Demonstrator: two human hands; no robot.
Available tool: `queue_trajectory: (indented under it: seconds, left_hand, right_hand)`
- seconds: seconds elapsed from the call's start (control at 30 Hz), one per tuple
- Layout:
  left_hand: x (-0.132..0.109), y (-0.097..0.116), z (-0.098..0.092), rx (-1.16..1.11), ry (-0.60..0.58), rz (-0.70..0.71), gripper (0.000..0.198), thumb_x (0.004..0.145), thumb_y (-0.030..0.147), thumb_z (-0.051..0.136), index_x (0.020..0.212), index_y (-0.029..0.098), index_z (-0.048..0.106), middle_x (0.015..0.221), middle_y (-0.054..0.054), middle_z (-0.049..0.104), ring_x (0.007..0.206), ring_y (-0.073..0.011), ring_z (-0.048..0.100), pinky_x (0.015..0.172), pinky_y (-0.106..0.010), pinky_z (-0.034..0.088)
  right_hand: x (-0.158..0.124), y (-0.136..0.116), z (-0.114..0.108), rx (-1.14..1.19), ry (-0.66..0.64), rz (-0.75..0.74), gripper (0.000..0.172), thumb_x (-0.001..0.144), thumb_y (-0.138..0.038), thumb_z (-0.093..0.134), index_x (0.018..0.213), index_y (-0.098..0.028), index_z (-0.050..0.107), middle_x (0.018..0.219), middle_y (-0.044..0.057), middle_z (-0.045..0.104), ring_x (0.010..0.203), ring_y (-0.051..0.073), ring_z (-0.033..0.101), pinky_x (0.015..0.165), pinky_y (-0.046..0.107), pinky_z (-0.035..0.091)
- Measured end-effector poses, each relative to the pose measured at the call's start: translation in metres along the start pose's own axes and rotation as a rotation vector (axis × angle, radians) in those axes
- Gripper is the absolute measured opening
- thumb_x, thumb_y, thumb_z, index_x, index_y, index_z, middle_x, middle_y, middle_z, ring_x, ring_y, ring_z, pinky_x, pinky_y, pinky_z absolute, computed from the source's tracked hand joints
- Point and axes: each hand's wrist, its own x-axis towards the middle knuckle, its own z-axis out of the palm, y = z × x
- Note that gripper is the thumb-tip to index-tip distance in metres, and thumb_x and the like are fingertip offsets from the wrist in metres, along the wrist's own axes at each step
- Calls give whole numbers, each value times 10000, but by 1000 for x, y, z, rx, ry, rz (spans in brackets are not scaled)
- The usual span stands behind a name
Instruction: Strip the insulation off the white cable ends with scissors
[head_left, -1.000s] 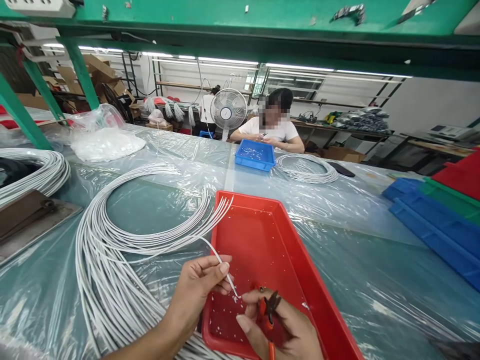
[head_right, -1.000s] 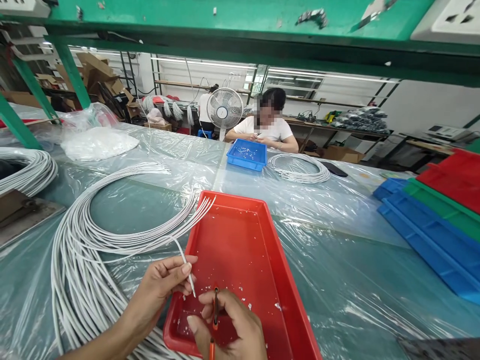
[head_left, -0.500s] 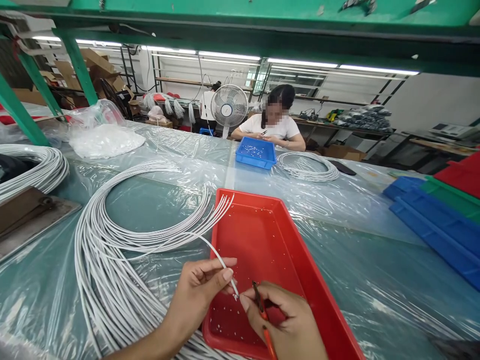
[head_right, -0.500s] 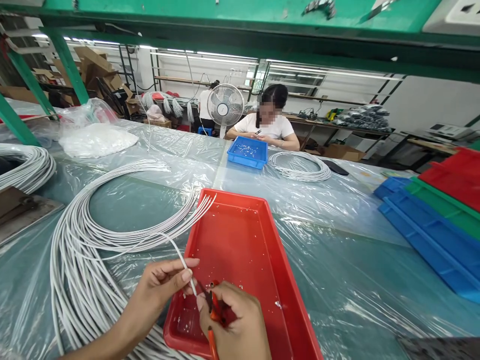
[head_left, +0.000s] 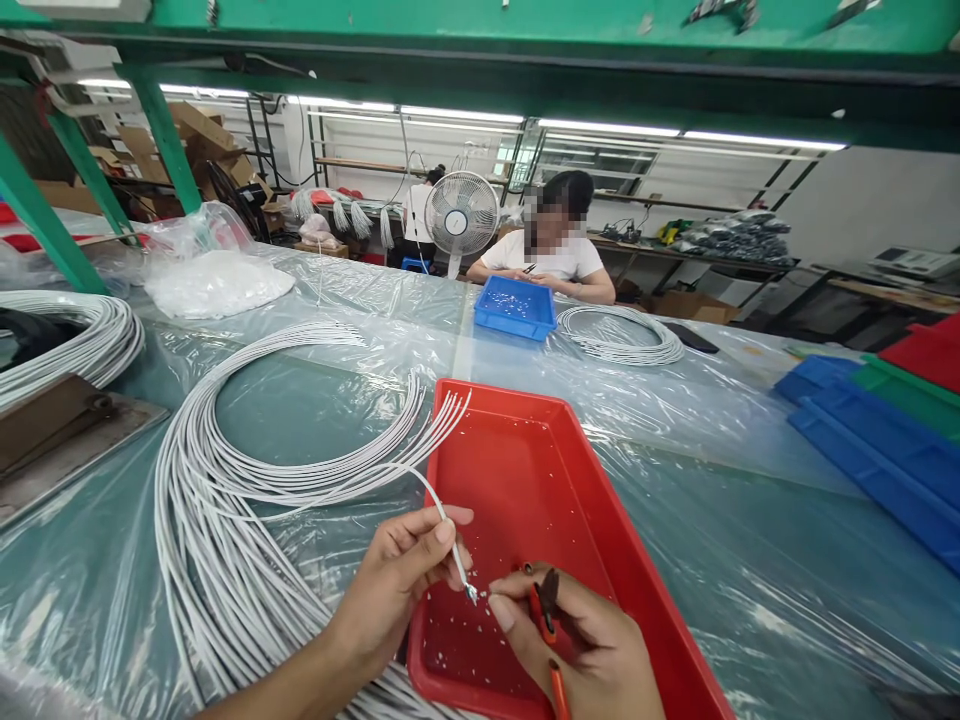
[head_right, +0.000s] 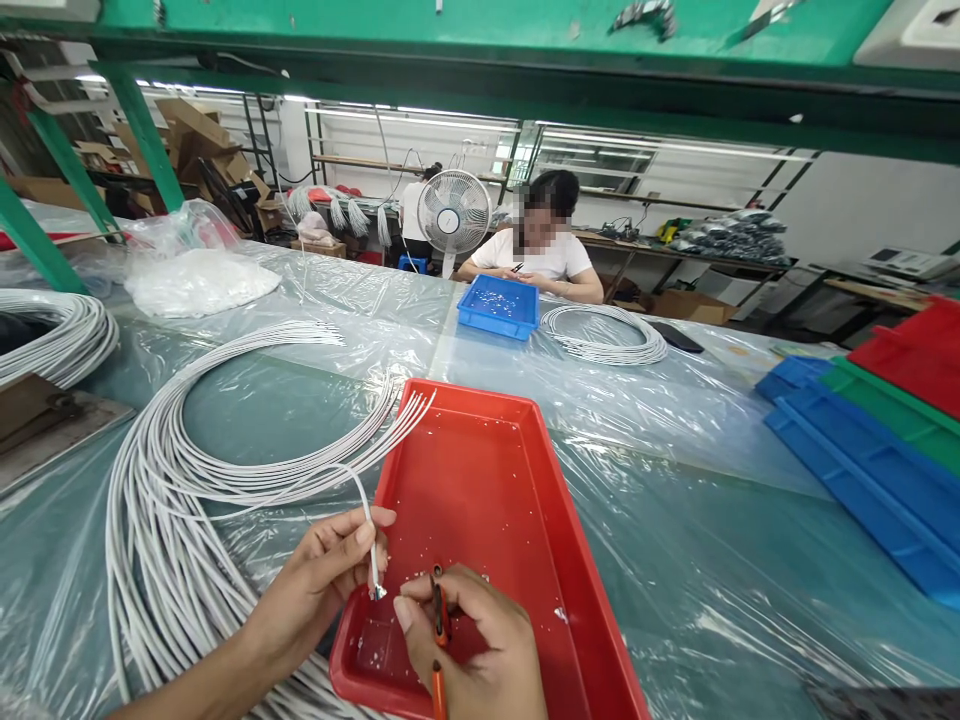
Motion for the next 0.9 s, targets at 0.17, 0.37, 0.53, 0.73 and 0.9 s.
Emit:
queue_trajectory:
  seconds: [0.17,0.37,0.53,0.73,0.9]
  left_hand:
    - [2,-5,3,-81,44,-61,178,692,258,722,662,100,646,557,-13,631,455,-63,539,486,-161,419]
    - [1,-13,8,-76,42,-95,276,720,276,693,541,115,558,462,2,599,398,-60,523,461,-161,409]
    - [-3,-14,9,-60,37,-92,267,758,263,661,561,111,564,482,-15,618,438,-76,565,481,-161,427]
    - [-6,-14,7,-165,60,-129,198,760,204,668,927,99,655,657,-55,701,580,-90,637,623,-179,503]
    - [-7,-12,9,-113,26,-53,129,769,226,655,718,109,635,550,-11,645,488,-71,587,515,-149,474]
  right_hand:
    - [3,2,-11,-213,-64,-376,231,668,-111,666,887,-186,652,605,-7,580,506,126,557,470,208,467]
    - [4,-7,-22,-376,-118,-626,345,695,-22,545,990,-187,619,690,36,643,579,150,598,513,235,495]
    - [3,-8,-13,-354,-26,-524,154,702,-56,601,792,-173,641,575,4,593,487,117,550,454,207,458]
    - [5,-3,-8,-282,41,-370,91,732,-105,609,758,-193,616,543,-25,526,452,105,509,429,203,437]
    - [-1,-6,-7,-259,-6,-415,164,703,-97,646,834,-194,639,572,-12,559,470,116,528,438,207,448]
